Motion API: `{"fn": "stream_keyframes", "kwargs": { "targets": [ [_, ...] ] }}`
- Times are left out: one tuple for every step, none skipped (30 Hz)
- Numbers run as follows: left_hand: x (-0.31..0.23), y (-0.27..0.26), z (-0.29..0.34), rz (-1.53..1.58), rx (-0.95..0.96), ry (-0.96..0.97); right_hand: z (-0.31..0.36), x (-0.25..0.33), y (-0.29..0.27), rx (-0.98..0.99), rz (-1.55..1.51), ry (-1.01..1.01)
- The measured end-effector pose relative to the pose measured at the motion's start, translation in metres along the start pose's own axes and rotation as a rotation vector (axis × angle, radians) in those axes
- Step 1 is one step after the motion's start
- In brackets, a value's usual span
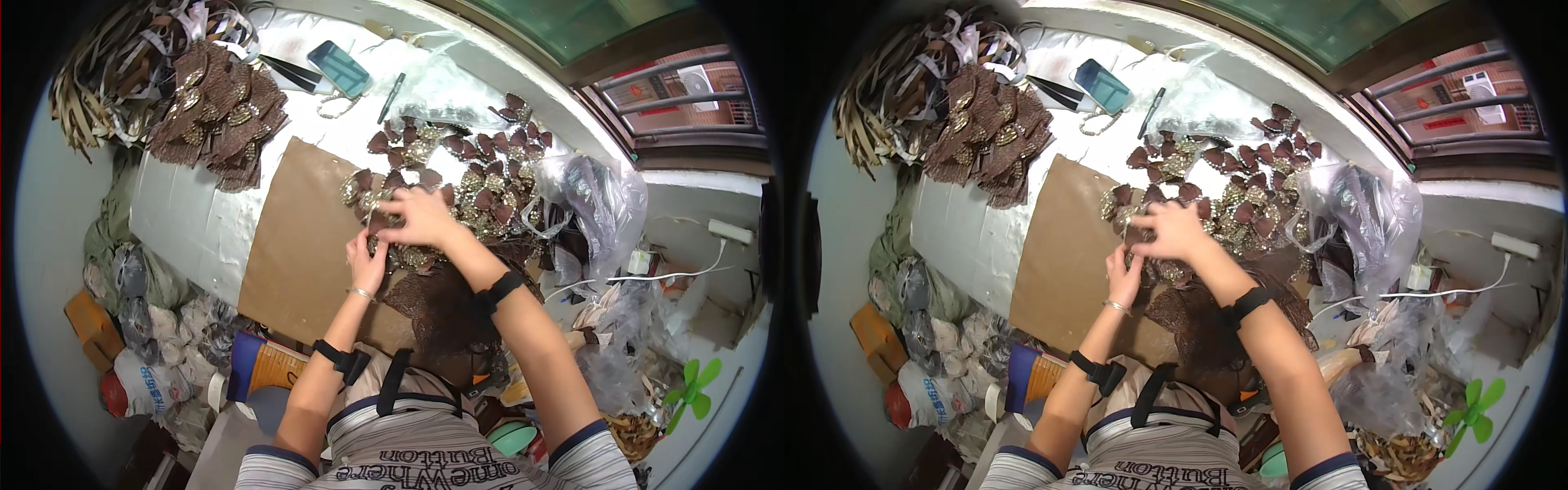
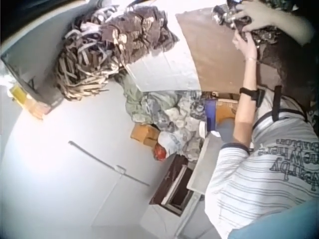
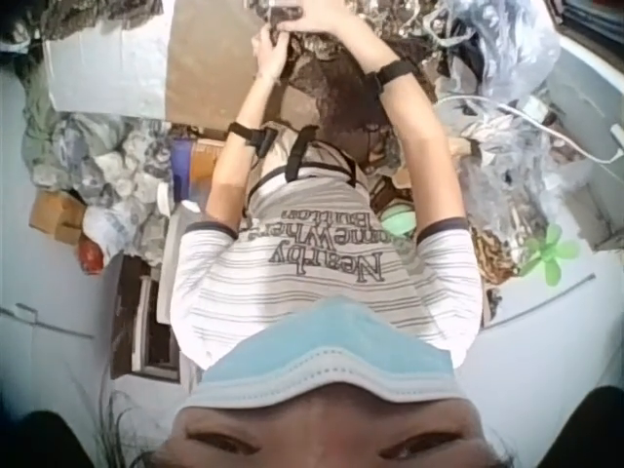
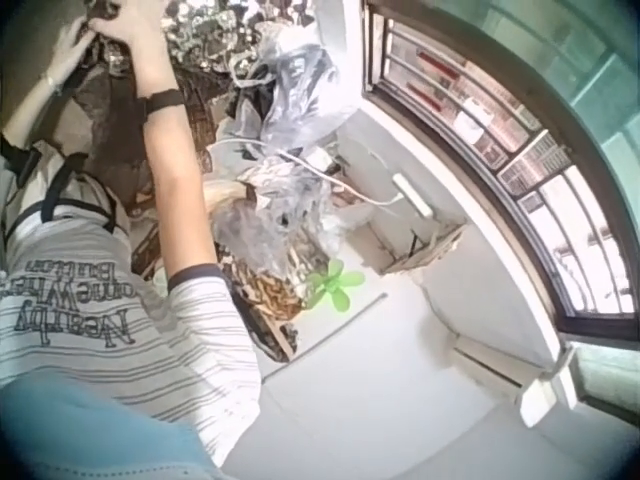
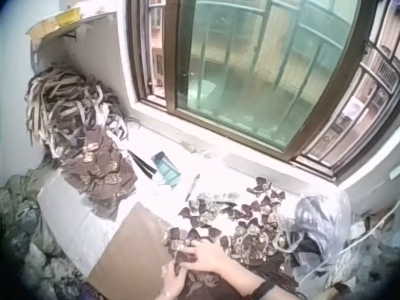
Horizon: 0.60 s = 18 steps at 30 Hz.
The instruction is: The recorder is organizing, marking, and checking various brown and gold shoe/garment decorations and bow components in a workshop environment.
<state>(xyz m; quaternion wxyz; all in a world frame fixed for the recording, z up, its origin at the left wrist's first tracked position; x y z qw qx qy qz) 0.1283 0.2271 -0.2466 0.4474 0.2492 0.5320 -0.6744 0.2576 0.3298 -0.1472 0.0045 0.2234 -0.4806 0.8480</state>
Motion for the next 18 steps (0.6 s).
{"fn": "stream_keyframes", "kwargs": {
  "targets": [
    [0.007, -0.002, 0.008, 0.034, -0.062, 0.013, 0.000, 0.021, 0.011, 0.063, 0.024, -0.110],
    [0.012, -0.003, 0.017, 0.068, -0.119, 0.025, 0.001, 0.036, 0.025, 0.080, 0.059, -0.165],
    [0.011, -0.009, 0.017, 0.203, -0.165, 0.075, 0.002, 0.045, 0.036, 0.067, 0.081, -0.197],
    [0.015, -0.016, 0.024, 0.199, -0.168, 0.073, 0.006, 0.052, 0.046, 0.053, 0.103, -0.229],
    [0.016, -0.023, 0.023, 0.125, -0.109, 0.043, 0.007, 0.054, 0.049, 0.046, 0.104, -0.233],
    [0.016, -0.028, 0.024, 0.050, -0.050, 0.015, 0.011, 0.053, 0.051, 0.045, 0.160, -0.243],
    [0.019, -0.034, 0.030, -0.084, 0.023, -0.043, 0.016, 0.052, 0.052, 0.041, 0.217, -0.249],
    [0.028, -0.048, 0.033, -0.091, 0.004, -0.045, 0.019, 0.064, 0.044, 0.131, 0.248, -0.214],
    [0.037, -0.054, 0.031, -0.161, 0.030, -0.062, 0.022, 0.064, 0.042, 0.079, 0.254, -0.231],
    [0.044, -0.058, 0.029, -0.230, 0.059, -0.076, 0.027, 0.061, 0.038, 0.026, 0.261, -0.242],
    [0.042, -0.062, 0.023, -0.165, -0.003, -0.127, 0.032, 0.052, 0.035, -0.006, 0.227, -0.231],
    [0.027, -0.078, 0.020, -0.254, -0.165, -0.035, 0.045, 0.050, 0.024, -0.112, 0.146, -0.235],
    [0.018, -0.089, 0.013, -0.216, -0.269, -0.027, 0.061, 0.045, 0.020, -0.189, 0.167, -0.198],
    [0.011, -0.104, 0.010, -0.179, -0.376, -0.026, 0.082, 0.050, 0.016, -0.263, 0.186, -0.167],
    [0.032, -0.113, 0.006, -0.183, -0.385, -0.018, 0.101, 0.071, 0.023, -0.249, 0.250, -0.205],
    [0.069, -0.121, -0.002, -0.238, -0.377, -0.033, 0.120, 0.097, 0.036, -0.239, 0.312, -0.257],
    [0.063, -0.108, -0.010, -0.267, -0.328, -0.023, 0.145, 0.103, 0.047, -0.223, 0.368, -0.297],
    [0.059, -0.083, -0.007, -0.208, -0.251, 0.008, 0.150, 0.094, 0.047, -0.233, 0.384, -0.268]
  ]
}}
Point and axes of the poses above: each hand's wrist, its own z-axis away from the middle knuckle, its own y-axis out of the palm, x = y × z, the point moved 7 cm from there along -z, towards the middle knuckle, and after that the axes turned 8 degrees about y, right-handed, at the moved point
